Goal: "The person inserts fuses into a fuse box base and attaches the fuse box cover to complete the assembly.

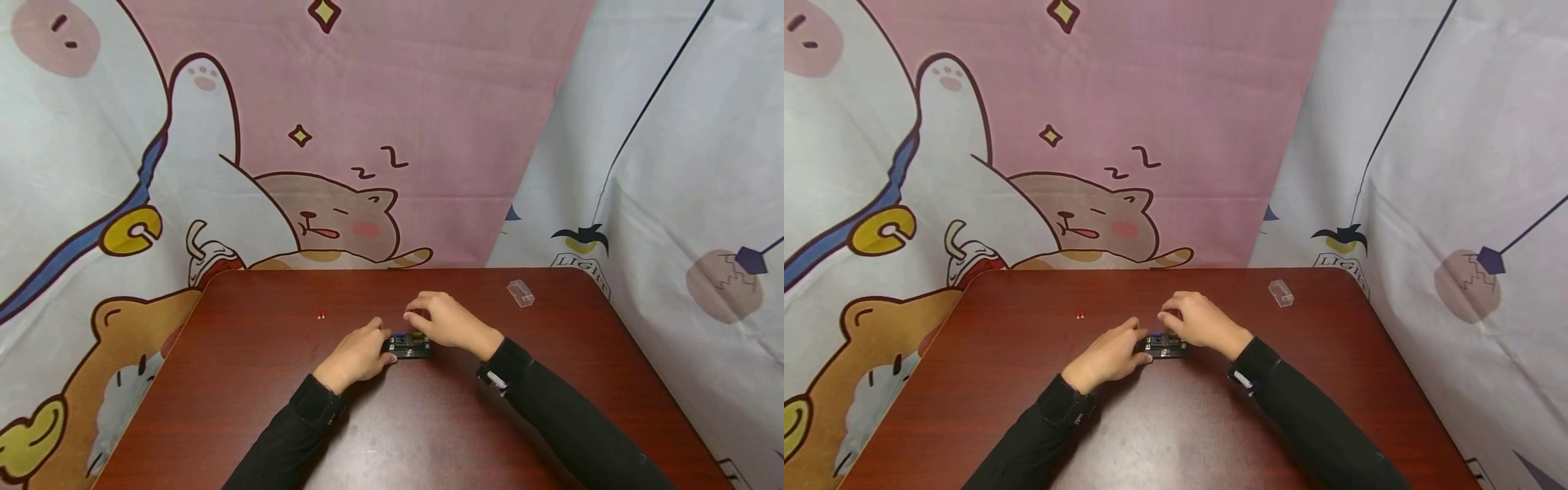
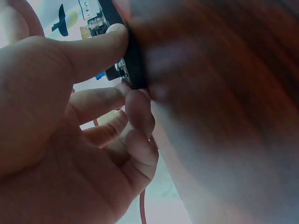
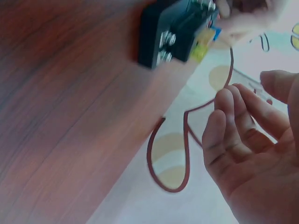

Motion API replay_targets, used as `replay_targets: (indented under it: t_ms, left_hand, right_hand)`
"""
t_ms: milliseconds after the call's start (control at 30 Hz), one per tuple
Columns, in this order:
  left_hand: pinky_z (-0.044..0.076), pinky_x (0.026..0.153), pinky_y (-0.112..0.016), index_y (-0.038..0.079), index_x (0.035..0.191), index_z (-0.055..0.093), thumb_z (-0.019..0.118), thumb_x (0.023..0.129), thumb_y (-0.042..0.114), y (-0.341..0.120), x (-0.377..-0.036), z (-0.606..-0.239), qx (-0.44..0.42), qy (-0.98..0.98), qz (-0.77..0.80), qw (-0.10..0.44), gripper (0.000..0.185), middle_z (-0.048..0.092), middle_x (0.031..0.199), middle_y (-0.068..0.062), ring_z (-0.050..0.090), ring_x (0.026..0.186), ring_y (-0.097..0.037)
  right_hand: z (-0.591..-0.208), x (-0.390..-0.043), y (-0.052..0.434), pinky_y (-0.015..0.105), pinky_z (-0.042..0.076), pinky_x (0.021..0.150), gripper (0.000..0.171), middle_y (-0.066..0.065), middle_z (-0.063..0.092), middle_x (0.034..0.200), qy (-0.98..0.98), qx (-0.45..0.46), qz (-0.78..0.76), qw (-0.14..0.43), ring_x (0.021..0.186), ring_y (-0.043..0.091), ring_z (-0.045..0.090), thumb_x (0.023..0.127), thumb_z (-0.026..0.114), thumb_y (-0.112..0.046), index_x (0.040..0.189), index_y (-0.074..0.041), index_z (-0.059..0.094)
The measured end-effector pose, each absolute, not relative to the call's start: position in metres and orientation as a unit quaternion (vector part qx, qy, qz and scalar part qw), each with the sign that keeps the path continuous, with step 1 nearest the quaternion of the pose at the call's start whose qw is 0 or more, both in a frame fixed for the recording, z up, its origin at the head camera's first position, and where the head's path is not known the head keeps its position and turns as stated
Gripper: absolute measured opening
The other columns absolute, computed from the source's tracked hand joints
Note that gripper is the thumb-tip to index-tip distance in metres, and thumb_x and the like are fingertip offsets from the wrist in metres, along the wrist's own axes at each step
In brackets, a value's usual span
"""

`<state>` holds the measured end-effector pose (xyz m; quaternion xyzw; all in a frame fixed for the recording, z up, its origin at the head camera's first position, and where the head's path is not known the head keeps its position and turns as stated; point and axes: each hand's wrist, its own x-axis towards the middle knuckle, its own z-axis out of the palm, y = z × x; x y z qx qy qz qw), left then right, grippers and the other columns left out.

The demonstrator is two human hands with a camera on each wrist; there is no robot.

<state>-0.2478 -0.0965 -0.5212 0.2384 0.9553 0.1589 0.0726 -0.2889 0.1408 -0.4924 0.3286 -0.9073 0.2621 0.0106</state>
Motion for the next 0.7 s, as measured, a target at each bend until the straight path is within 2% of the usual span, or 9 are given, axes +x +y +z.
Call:
replay_targets:
  t_ms: [167, 300, 467, 700]
  left_hand:
    - [0.059, 0.085, -0.045, 0.01, 0.14, 0.073, 0.084, 0.1, 0.038, -0.096, -0.248, -0.521, 0.235, 0.956, 0.161, 0.076, 0.05, 0.061, 0.121, -0.006, 0.066, 0.093, -0.022]
    - [0.059, 0.085, -0.044, 0.01, 0.14, 0.073, 0.084, 0.1, 0.038, -0.096, -0.247, -0.521, 0.234, 0.956, 0.16, 0.076, 0.05, 0.061, 0.12, -0.005, 0.066, 0.092, -0.021]
    - [0.058, 0.084, -0.043, 0.01, 0.14, 0.073, 0.083, 0.101, 0.038, -0.096, -0.247, -0.521, 0.233, 0.956, 0.161, 0.075, 0.049, 0.061, 0.12, -0.005, 0.064, 0.091, -0.02]
    - [0.057, 0.084, -0.044, 0.01, 0.14, 0.073, 0.084, 0.1, 0.036, -0.095, -0.248, -0.521, 0.23, 0.956, 0.165, 0.077, 0.049, 0.061, 0.119, -0.006, 0.064, 0.092, -0.02]
  right_hand:
    - [-0.497, -0.287, 0.158, 0.036, 0.059, 0.087, 0.053, 0.003, 0.075, 0.119, -0.911, 0.32, 0.258, -0.033, 0.095, 0.012, 0.066, 0.111, 0.066, -0.051, 0.143, -0.009, 0.074]
    - [-0.503, -0.281, 0.167, 0.042, 0.059, 0.097, 0.068, 0.003, 0.072, 0.129, -0.919, 0.308, 0.234, -0.08, 0.105, 0.016, 0.066, 0.102, 0.076, -0.059, 0.15, -0.012, 0.068]
    - [-0.511, -0.276, 0.174, 0.043, 0.057, 0.097, 0.064, -0.001, 0.069, 0.127, -0.92, 0.302, 0.227, -0.104, 0.109, 0.015, 0.065, 0.095, 0.088, -0.046, 0.146, -0.013, 0.07]
    - [-0.519, -0.272, 0.174, 0.042, 0.054, 0.098, 0.058, -0.003, 0.067, 0.124, -0.926, 0.291, 0.212, -0.112, 0.11, 0.014, 0.059, 0.094, 0.09, -0.039, 0.144, -0.016, 0.071]
